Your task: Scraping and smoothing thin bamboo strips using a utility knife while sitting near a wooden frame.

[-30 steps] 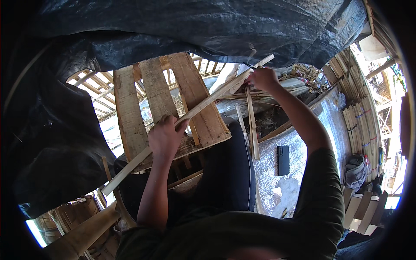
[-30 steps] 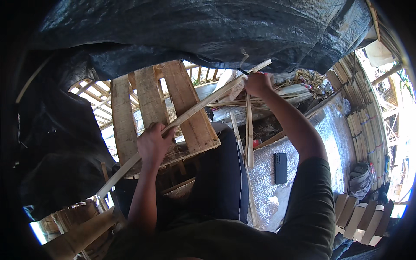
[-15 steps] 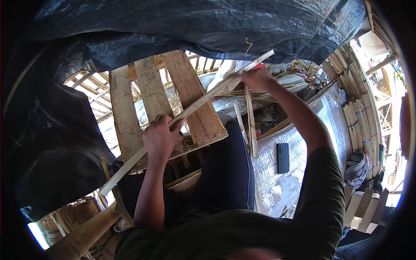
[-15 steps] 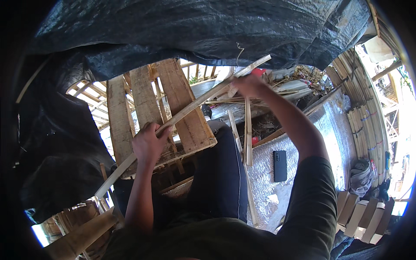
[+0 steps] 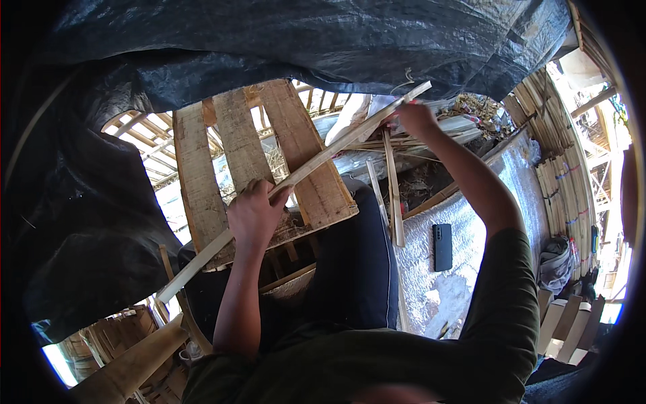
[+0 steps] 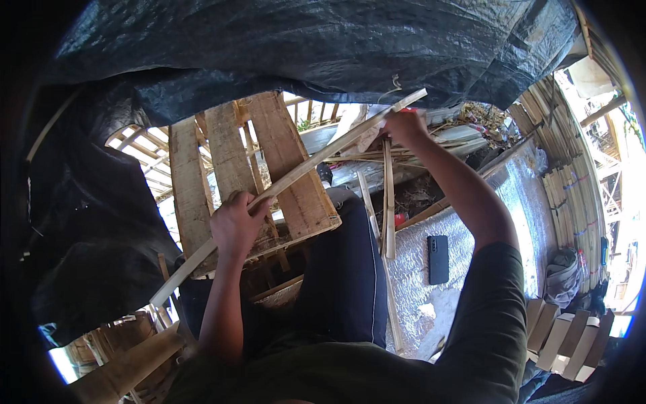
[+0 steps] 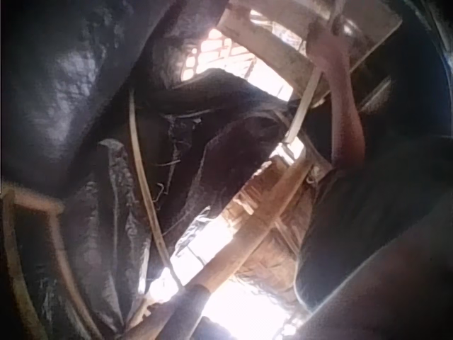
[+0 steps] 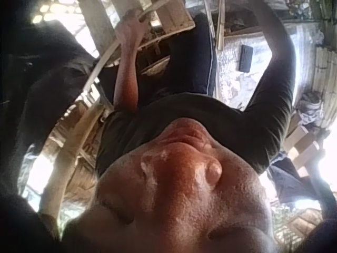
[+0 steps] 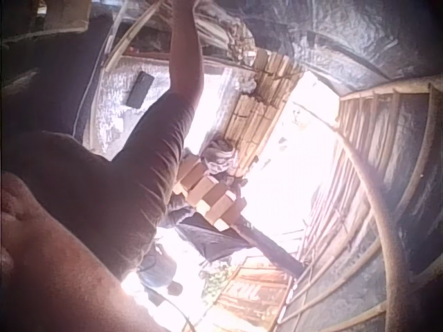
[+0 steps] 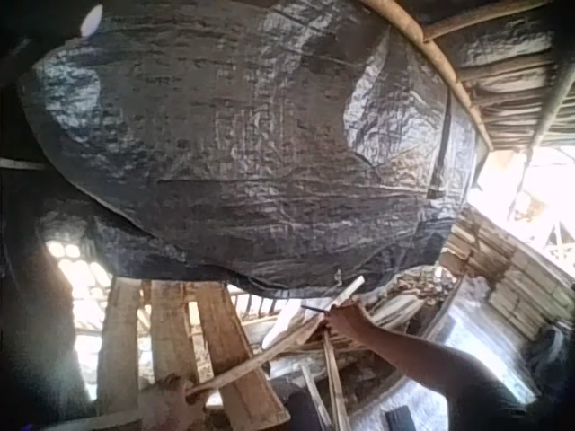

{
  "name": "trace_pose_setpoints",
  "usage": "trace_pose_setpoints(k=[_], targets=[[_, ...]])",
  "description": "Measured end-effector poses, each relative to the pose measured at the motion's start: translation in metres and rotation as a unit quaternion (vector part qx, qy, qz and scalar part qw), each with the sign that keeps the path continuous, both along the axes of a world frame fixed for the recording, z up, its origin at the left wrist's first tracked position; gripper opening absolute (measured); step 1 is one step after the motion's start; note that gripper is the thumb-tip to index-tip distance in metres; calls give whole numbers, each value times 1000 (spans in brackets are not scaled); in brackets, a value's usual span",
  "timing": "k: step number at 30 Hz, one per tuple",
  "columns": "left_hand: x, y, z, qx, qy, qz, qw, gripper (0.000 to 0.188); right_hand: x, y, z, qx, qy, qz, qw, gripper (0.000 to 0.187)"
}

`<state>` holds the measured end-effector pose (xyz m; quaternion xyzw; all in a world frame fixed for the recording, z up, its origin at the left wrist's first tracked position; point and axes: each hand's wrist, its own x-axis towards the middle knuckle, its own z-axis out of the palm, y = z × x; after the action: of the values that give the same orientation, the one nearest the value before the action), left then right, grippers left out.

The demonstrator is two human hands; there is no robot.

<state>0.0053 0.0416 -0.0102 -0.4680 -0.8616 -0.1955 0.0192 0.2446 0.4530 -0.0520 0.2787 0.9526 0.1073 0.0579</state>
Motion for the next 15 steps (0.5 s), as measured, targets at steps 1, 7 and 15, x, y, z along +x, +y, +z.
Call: trace_pose_setpoints(k=[1, 7, 15], targets=[[0, 0, -2, 2, -5, -1, 1000, 40, -4, -15, -4, -18, 49, 87, 995, 16], [5, 4, 0, 26, 6, -20, 999, 40, 39, 35, 27, 56, -27, -134, 989, 18], [1, 0, -3, 23, 1, -10, 1000, 40, -11, -94, 31, -75, 22, -59, 995, 33]])
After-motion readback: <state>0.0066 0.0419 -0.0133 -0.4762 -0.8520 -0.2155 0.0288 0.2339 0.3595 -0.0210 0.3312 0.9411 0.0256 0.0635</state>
